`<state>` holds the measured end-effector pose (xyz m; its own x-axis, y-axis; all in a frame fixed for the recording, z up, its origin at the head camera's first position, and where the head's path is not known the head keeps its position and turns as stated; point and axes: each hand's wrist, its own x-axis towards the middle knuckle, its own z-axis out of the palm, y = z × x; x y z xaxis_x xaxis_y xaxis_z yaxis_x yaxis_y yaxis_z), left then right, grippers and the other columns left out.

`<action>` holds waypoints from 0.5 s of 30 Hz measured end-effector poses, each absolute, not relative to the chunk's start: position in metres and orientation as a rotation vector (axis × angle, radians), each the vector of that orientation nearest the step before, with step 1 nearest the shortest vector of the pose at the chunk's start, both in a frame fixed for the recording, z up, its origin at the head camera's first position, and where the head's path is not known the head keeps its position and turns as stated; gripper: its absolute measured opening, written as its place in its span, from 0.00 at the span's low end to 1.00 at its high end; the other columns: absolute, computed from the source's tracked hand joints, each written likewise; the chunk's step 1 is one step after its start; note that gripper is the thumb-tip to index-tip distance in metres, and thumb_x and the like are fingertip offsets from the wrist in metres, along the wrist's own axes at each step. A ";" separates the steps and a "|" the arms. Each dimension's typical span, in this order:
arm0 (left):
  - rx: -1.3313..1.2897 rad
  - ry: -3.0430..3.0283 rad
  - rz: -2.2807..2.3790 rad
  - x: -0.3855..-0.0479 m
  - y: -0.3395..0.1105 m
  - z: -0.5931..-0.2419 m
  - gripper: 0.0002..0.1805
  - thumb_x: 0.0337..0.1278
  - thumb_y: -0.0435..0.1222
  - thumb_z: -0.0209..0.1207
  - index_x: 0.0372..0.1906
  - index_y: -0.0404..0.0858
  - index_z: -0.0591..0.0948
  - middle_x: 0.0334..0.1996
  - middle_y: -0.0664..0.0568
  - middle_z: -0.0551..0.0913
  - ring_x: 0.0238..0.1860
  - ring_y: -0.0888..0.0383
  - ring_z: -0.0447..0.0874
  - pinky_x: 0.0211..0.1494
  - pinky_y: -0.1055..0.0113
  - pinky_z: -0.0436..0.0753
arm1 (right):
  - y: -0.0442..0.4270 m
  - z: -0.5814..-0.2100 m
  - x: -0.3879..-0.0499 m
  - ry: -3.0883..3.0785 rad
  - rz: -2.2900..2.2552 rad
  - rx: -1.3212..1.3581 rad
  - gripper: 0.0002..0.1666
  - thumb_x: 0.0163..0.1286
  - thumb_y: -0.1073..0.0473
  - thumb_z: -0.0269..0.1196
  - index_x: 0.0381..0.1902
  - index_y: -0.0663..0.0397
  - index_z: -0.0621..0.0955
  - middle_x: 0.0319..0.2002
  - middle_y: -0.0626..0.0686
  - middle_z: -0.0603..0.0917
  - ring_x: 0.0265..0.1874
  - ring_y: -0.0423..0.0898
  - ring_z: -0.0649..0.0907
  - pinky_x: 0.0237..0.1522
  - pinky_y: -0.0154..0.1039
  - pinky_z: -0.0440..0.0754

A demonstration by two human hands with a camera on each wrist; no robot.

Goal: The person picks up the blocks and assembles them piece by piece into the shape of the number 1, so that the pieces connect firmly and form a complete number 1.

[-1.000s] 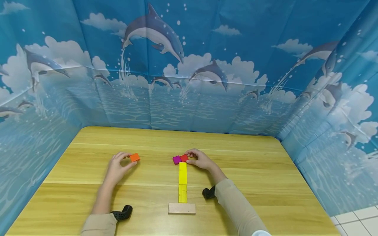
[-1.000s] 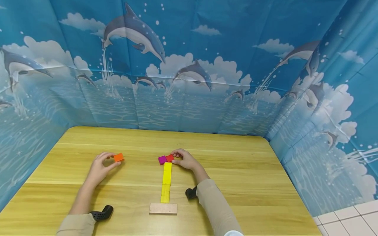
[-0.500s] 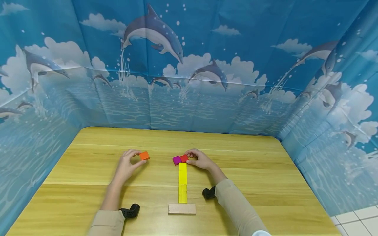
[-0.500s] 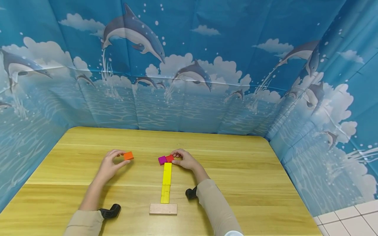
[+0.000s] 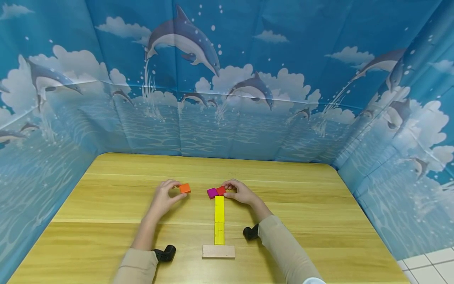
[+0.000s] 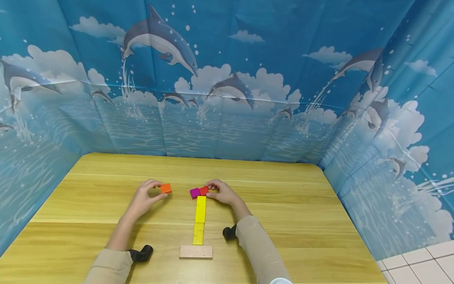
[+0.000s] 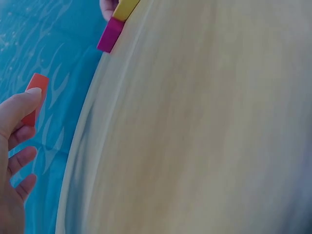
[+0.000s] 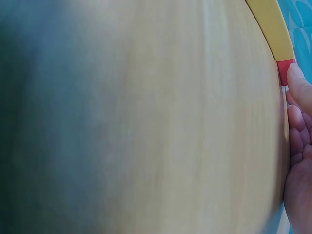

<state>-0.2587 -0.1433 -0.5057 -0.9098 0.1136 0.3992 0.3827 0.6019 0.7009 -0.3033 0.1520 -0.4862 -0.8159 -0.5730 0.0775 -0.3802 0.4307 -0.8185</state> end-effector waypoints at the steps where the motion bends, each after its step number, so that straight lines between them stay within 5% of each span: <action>1: -0.412 -2.517 -1.209 -0.259 -0.141 -0.506 0.22 0.42 0.38 0.69 0.45 0.35 0.79 0.44 0.47 0.79 0.48 0.48 0.72 0.52 0.50 0.70 | 0.152 -0.486 -0.303 2.471 -1.328 -0.837 0.19 0.62 0.68 0.59 0.51 0.71 0.72 0.43 0.66 0.74 0.42 0.59 0.71 0.48 0.51 0.68; 15: -0.486 -2.562 -1.181 -0.265 -0.116 -0.507 0.20 0.41 0.40 0.69 0.42 0.39 0.81 0.42 0.51 0.80 0.48 0.49 0.73 0.55 0.46 0.65 | 0.152 -0.487 -0.305 2.477 -1.321 -0.834 0.19 0.63 0.68 0.59 0.51 0.71 0.73 0.43 0.66 0.74 0.42 0.58 0.71 0.47 0.50 0.69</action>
<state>-0.2651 -0.1157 -0.5071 -0.9049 0.1842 0.3836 0.4114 0.6096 0.6776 -0.3045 0.1524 -0.4874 -0.8170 -0.5717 0.0756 -0.3813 0.4373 -0.8145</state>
